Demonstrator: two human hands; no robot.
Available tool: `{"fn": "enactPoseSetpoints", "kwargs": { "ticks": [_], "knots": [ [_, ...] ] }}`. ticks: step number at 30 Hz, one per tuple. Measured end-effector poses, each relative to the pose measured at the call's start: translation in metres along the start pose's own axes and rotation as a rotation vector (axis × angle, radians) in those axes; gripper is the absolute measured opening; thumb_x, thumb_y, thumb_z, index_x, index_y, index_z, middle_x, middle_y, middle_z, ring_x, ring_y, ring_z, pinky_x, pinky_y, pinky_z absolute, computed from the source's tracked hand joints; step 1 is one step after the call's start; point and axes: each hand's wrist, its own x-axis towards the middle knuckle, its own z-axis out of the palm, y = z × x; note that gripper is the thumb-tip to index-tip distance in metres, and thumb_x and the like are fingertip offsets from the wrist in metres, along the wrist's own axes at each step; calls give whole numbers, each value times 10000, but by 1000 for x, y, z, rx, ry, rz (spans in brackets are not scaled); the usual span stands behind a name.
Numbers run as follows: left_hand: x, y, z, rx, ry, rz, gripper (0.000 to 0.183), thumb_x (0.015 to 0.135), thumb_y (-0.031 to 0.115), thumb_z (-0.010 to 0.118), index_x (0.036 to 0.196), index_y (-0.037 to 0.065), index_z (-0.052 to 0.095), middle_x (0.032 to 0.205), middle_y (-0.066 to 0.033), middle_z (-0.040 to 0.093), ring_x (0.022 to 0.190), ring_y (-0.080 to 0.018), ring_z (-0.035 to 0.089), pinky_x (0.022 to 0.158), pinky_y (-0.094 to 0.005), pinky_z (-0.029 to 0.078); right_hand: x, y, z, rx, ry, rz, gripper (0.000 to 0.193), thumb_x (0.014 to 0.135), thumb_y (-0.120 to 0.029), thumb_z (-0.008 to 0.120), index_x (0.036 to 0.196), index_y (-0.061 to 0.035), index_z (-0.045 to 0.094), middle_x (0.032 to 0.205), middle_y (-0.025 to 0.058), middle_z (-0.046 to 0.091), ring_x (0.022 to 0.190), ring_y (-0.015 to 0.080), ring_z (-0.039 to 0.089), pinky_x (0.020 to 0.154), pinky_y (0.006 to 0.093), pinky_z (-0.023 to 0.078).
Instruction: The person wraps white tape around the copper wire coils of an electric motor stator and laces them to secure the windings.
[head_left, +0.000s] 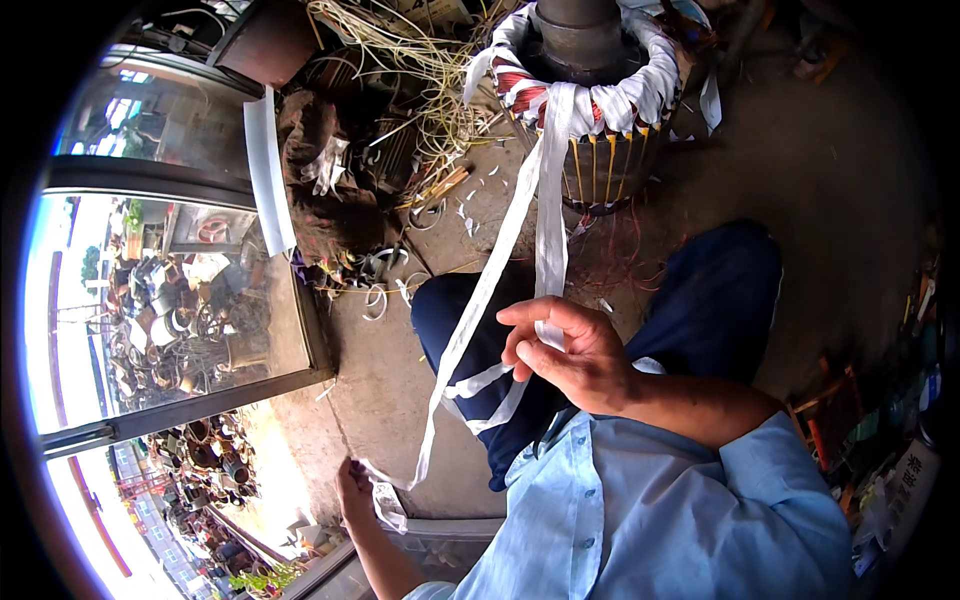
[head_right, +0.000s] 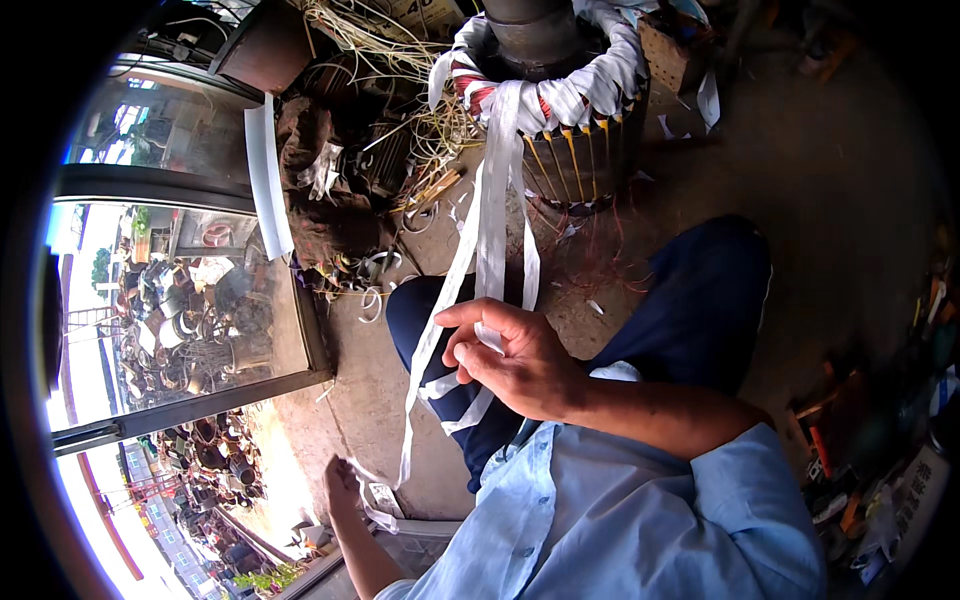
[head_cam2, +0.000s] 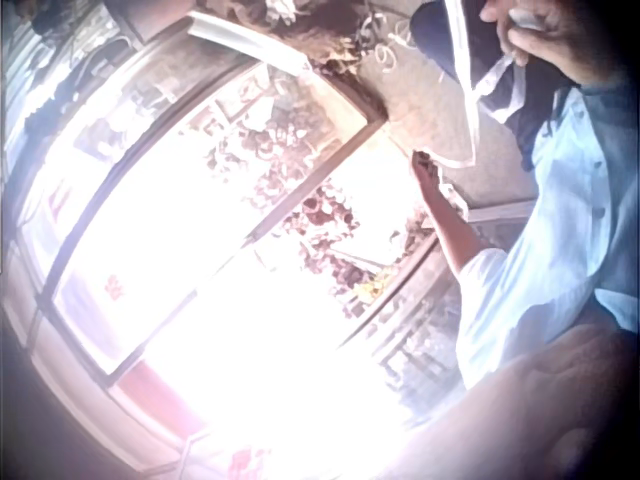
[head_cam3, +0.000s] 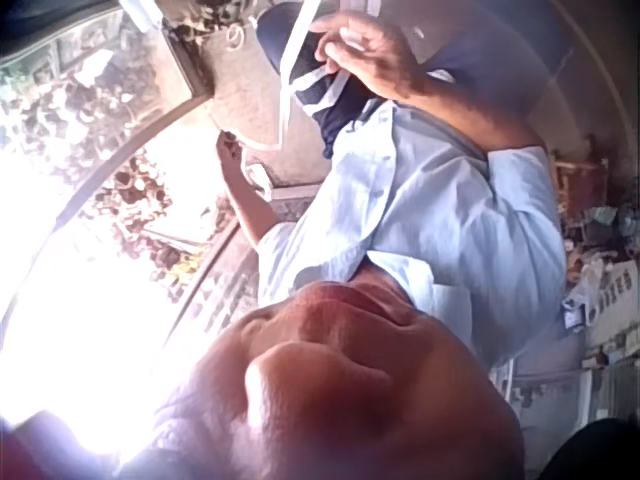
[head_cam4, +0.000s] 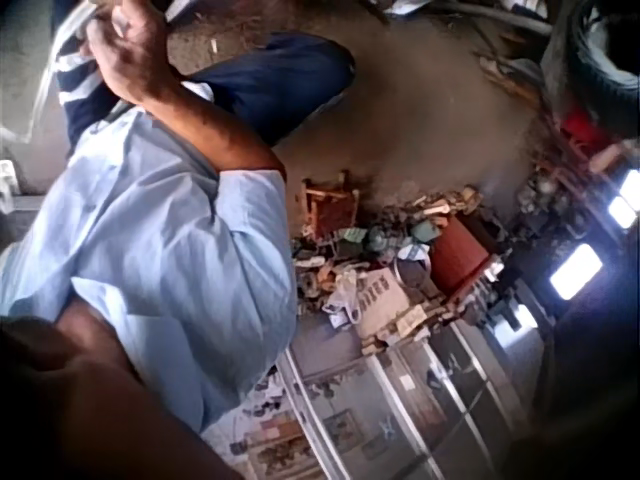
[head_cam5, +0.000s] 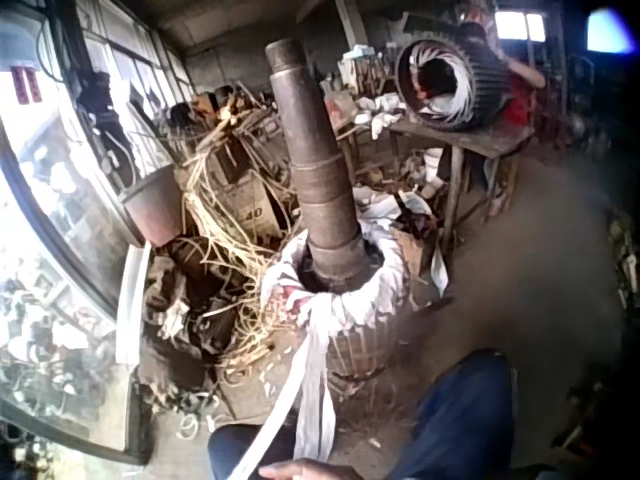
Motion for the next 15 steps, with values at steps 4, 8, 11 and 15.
{"fn": "enactPoseSetpoints", "kwargs": {
  "ticks": [4,8,11,15],
  "knots": [
    [-39,81,222,51,-643,221,236,976,250,524,892,38,584,779,-115,666,386,-64,347,330,-213,240,-15,-10,5,-173,-53,-58,318,940,9,537,1256,-27,542,899,67,645,802,81,607,739,238,530],
    [-130,124,390,326,-988,418,298,984,230,532,1158,-3,596,847,-103,699,405,-26,322,361,-186,223,-38,-8,6,-278,36,-65,365,928,9,542,1290,-33,511,871,67,657,768,85,624,684,233,533],
    [-177,129,471,474,-1241,476,309,949,240,633,1139,-1,595,659,42,514,423,-18,303,380,-202,222,-52,-6,8,-366,97,-66,386,930,6,539,1311,-31,487,863,63,660,746,88,628,684,225,528],
    [-209,118,511,467,-1278,496,231,926,233,663,967,12,609,591,62,412,414,-40,298,381,-224,257,-57,-7,16,-349,107,-55,398,947,-3,522,1337,-28,446,863,66,665,735,86,625,692,236,519]
  ]
}}
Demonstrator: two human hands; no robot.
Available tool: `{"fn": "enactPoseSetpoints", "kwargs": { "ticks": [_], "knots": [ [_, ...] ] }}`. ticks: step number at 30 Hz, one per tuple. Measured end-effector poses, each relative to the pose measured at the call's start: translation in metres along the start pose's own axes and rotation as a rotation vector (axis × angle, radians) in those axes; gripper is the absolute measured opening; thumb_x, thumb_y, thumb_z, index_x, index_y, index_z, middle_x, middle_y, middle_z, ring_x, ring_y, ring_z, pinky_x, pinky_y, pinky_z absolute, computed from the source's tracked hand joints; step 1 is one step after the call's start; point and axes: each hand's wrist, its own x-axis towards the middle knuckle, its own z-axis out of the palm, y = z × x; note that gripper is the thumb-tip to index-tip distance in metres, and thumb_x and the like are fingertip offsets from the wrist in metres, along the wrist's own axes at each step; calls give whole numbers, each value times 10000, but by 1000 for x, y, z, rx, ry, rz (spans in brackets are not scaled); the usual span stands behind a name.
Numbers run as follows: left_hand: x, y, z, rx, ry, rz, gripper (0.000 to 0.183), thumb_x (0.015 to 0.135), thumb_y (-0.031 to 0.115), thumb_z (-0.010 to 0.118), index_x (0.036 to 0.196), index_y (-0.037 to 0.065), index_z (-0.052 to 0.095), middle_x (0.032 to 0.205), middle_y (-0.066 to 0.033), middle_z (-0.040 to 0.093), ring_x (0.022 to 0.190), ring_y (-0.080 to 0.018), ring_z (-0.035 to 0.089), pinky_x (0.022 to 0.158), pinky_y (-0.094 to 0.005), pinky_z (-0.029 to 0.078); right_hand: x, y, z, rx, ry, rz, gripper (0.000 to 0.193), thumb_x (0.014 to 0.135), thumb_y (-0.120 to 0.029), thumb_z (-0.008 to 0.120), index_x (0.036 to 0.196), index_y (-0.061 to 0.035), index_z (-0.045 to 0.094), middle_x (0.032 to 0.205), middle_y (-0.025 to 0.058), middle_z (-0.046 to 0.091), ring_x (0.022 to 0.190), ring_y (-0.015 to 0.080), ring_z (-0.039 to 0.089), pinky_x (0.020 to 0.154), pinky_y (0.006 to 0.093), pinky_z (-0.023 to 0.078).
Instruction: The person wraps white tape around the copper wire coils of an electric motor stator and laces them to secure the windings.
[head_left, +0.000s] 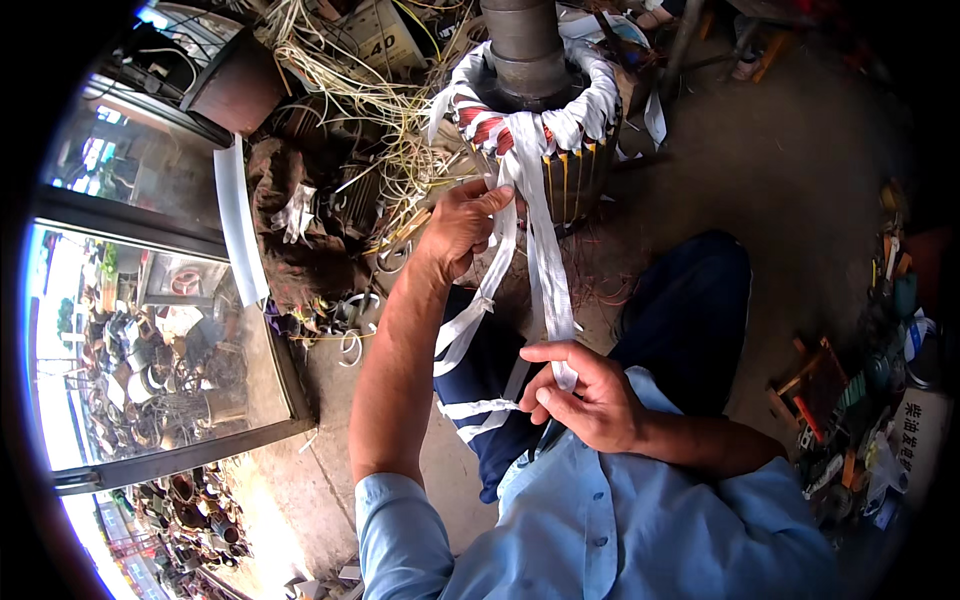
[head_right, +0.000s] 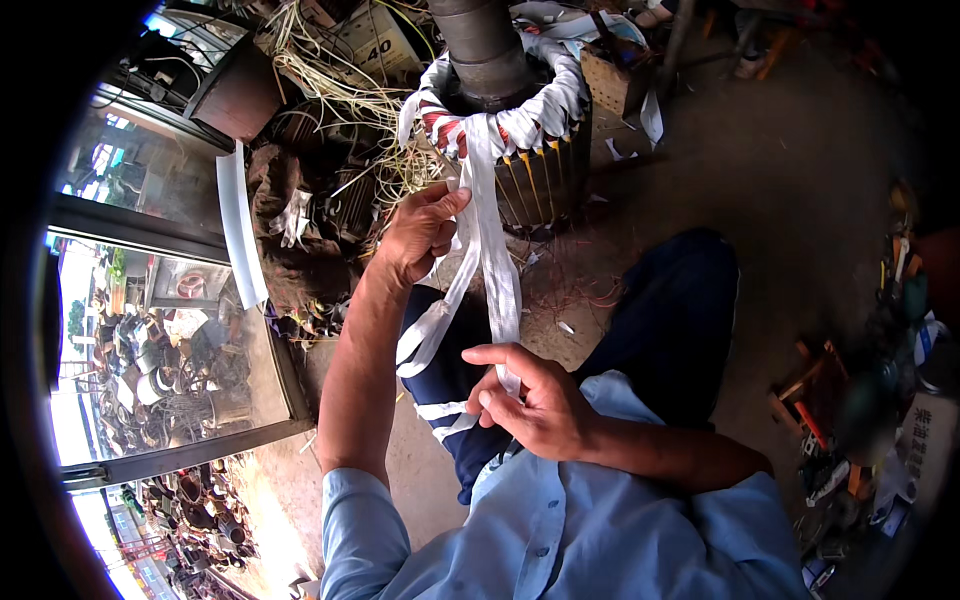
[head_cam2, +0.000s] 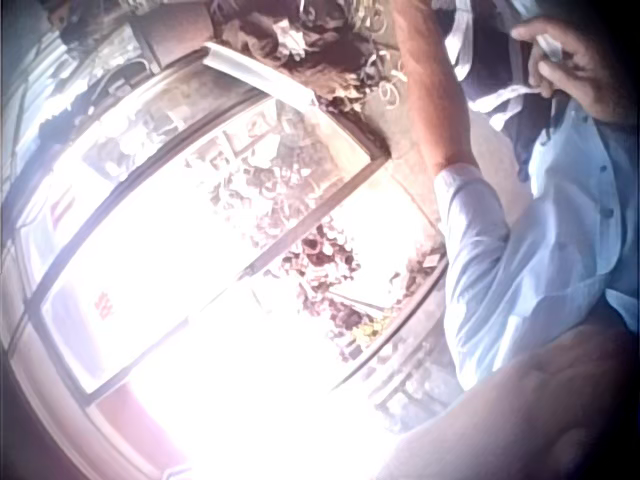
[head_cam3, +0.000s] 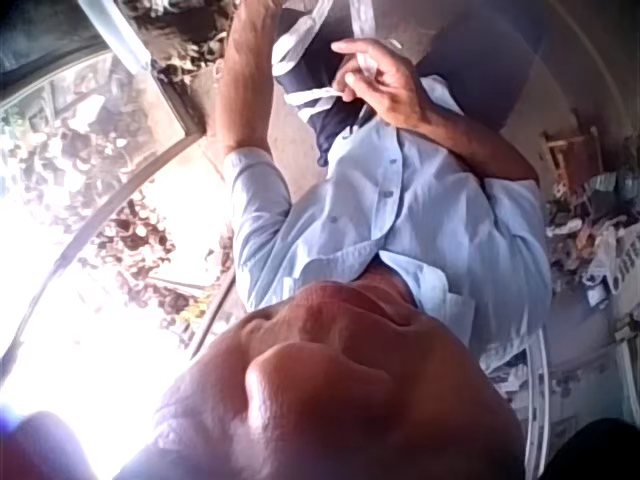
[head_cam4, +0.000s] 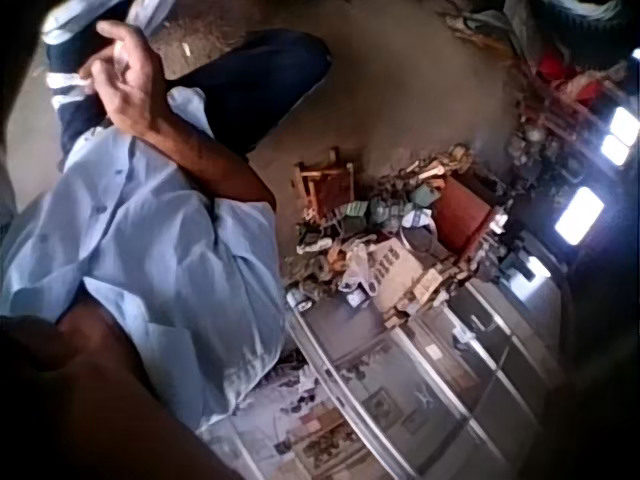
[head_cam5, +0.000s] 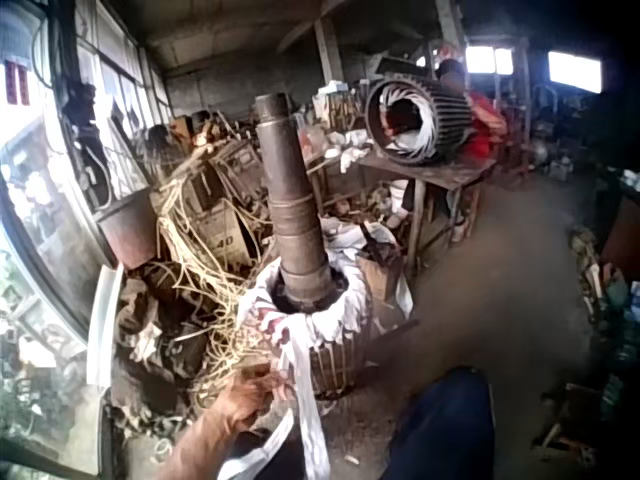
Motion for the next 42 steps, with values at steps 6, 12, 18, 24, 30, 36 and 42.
{"fn": "enactPoseSetpoints", "kwargs": {
  "ticks": [6,12,18,24,30,36,42],
  "knots": [
    [-66,-22,-65,213,159,57,225,942,236,630,923,13,655,598,73,431,453,-27,321,398,-223,218,13,-2,-3,84,-4,-9,437,951,8,512,1371,-43,402,896,71,656,748,82,622,708,238,516],
    [-276,-132,-227,505,720,-318,202,904,235,605,790,68,617,542,67,401,417,-29,318,365,-236,213,46,-11,-17,154,26,-39,536,949,9,530,1443,-52,332,930,104,643,722,93,612,689,240,526],
    [-627,-324,-229,-86,1563,-1078,183,894,184,557,726,116,528,516,9,387,367,-121,341,311,-279,245,69,-4,-29,333,75,-3,521,944,1,536,1427,-72,357,901,87,642,692,86,601,645,227,517],
    [-524,-275,-181,-415,1495,-626,180,904,264,581,781,143,532,553,28,397,400,-87,352,327,-237,254,64,17,-35,334,137,2,608,928,14,552,1470,-79,293,932,105,634,721,99,600,646,241,533],
    [-229,-102,-124,-295,728,10,156,980,179,506,876,66,531,986,-204,711,385,-33,308,331,-195,246,42,3,-27,187,112,-124,700,930,31,527,1513,-57,149,1012,121,603,914,128,612,709,266,564],
    [-36,-43,-43,241,350,91,287,990,251,483,995,2,627,652,-7,537,430,-54,331,398,-236,251,1,-8,-20,115,202,-57,709,932,22,522,1502,-1,102,1038,154,629,920,146,642,758,279,571],
    [-14,-42,-12,-57,15,-20,302,1002,333,484,1056,46,557,661,-77,602,394,-79,314,369,-257,231,-22,-31,-22,163,31,173,444,933,-28,550,1341,84,416,1016,149,680,944,169,665,879,317,537]
  ]
}}
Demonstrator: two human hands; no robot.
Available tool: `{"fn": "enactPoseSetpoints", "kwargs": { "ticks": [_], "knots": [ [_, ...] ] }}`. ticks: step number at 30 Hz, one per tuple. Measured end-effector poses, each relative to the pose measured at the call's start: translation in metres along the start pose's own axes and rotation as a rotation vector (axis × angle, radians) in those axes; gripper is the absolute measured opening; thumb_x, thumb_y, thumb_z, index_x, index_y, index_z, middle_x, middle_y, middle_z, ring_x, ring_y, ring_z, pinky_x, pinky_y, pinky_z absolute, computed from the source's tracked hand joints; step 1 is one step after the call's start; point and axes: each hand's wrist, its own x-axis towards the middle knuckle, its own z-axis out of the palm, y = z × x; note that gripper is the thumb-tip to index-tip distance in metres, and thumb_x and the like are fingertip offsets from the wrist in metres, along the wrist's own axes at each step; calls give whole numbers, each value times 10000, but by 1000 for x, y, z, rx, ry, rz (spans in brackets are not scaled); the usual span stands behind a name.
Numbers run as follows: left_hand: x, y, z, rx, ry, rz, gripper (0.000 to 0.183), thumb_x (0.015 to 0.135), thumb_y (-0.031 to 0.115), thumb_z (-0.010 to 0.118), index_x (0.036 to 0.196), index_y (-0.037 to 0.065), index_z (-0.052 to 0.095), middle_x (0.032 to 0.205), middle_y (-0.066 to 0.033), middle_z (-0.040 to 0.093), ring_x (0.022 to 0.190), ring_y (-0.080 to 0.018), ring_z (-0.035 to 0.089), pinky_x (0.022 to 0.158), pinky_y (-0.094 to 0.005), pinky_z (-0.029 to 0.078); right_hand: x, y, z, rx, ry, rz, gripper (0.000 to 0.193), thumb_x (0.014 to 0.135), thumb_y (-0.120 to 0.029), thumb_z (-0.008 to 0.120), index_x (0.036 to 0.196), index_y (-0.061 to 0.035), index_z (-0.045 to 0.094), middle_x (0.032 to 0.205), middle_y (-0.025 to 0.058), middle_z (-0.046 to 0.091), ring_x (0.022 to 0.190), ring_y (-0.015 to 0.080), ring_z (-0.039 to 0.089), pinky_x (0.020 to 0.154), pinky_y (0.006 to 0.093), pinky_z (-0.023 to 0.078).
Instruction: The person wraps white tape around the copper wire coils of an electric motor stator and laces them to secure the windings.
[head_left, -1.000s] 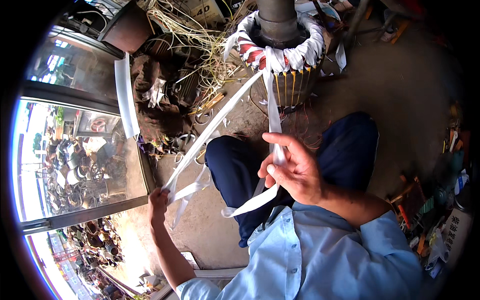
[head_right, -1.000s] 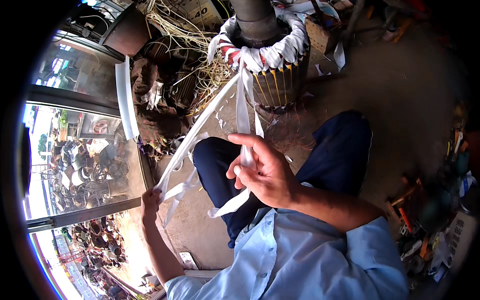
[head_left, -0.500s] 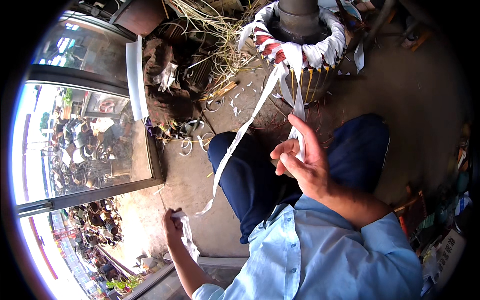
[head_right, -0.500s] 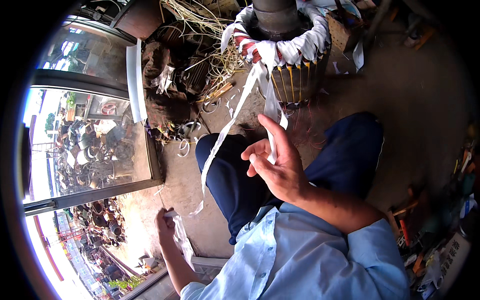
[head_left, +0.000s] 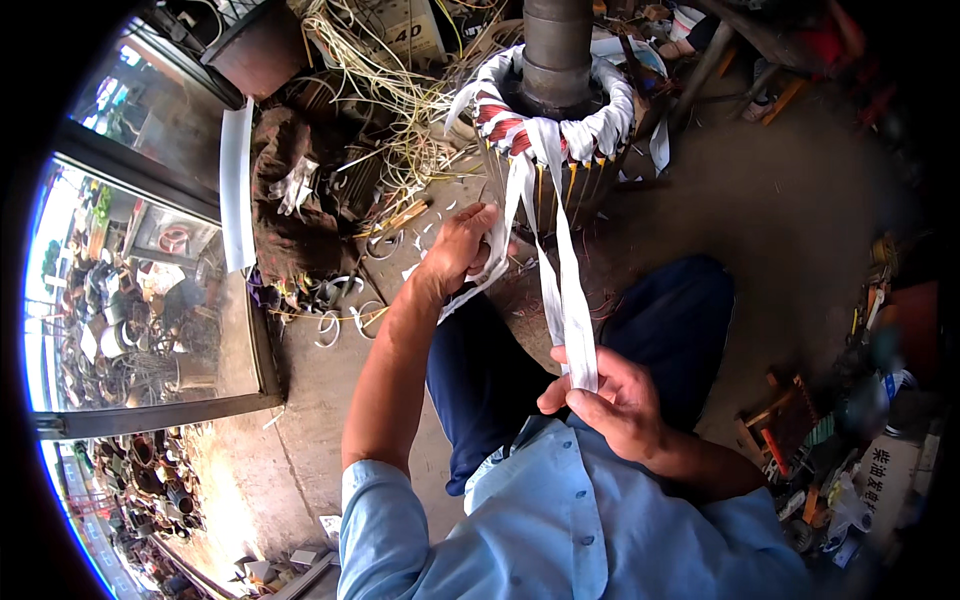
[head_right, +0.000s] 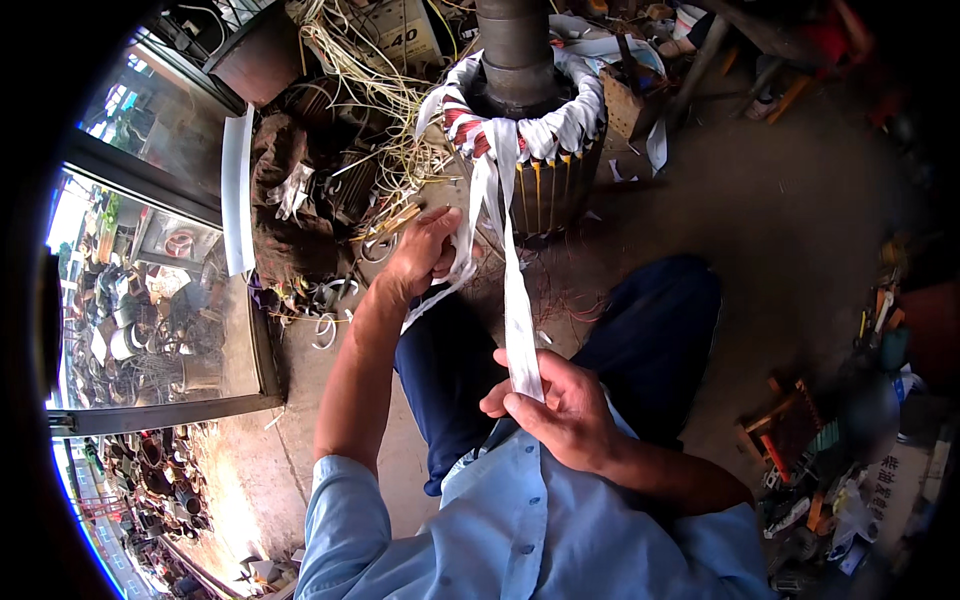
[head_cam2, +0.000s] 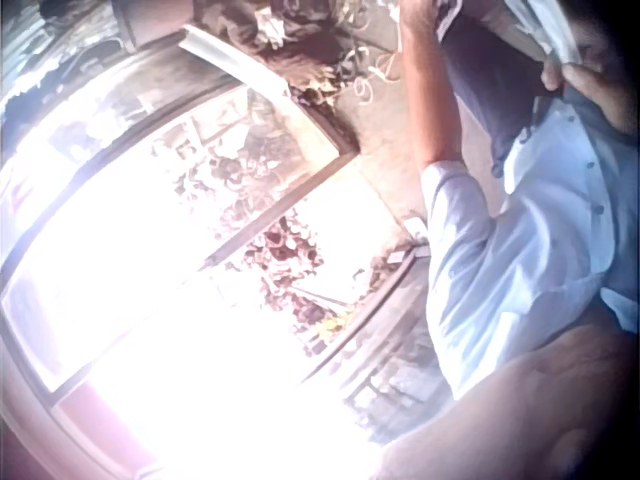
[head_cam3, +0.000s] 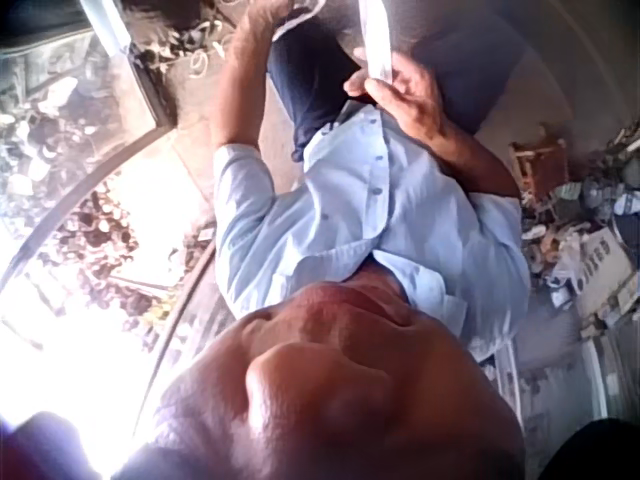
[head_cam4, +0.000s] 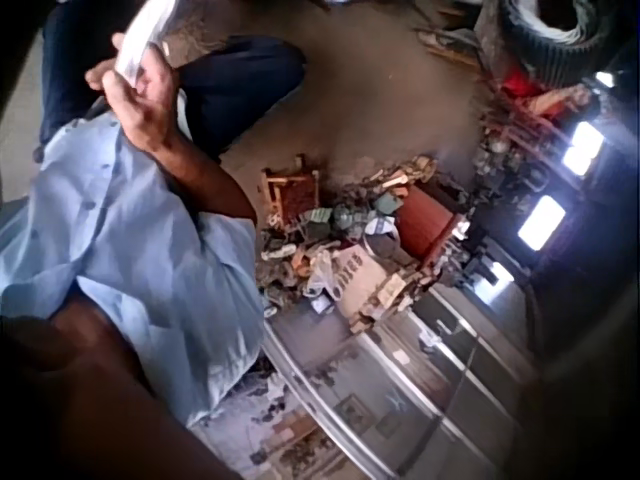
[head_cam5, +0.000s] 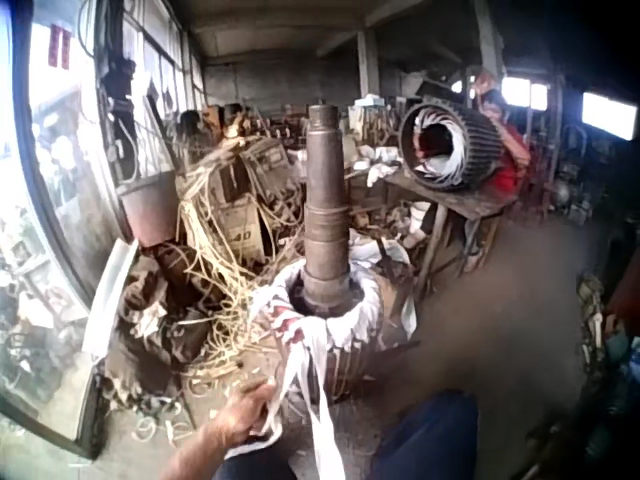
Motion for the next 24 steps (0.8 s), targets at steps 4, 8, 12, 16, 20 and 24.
{"fn": "enactPoseSetpoints", "kwargs": {
  "ticks": [4,8,12,16,20,24],
  "knots": [
    [-40,-6,-18,65,-30,150,411,937,451,623,900,43,663,592,37,448,493,-61,338,461,-240,238,-4,-16,2,-199,-140,-101,453,915,-40,570,1331,77,435,1008,139,688,953,174,670,891,327,523],
    [-112,3,-50,321,101,175,314,928,286,679,742,45,604,625,75,384,592,-47,322,517,-251,259,6,-51,19,-110,-148,-162,573,891,-45,575,1400,80,342,986,173,670,922,213,667,892,341,510],
    [-183,-48,-104,375,342,172,298,915,240,685,713,58,562,625,80,375,593,-45,318,520,-260,261,51,-88,16,-173,-196,-400,664,899,-231,590,1404,103,318,922,205,643,844,262,646,813,379,517],
    [-229,-94,-124,215,450,8,306,902,280,690,717,64,575,616,94,368,573,-33,301,507,-245,233,112,-130,-6,-256,-73,-482,552,937,-198,534,1383,92,387,961,155,645,884,234,629,868,369,491],
    [-264,-133,-128,95,561,-60,258,912,267,668,770,58,615,598,102,371,537,-20,295,471,-236,218,165,-158,-23,-311,-97,-443,481,935,-126,556,1356,71,433,976,99,622,885,189,603,865,364,484],
    [-283,-160,-126,16,600,-104,265,909,275,672,781,48,626,561,91,382,479,-23,291,431,-241,198,196,-175,-32,-823,11,-483,383,913,-82,592,1277,12,520,952,23,600,850,132,576,851,308,477]
  ]
}}
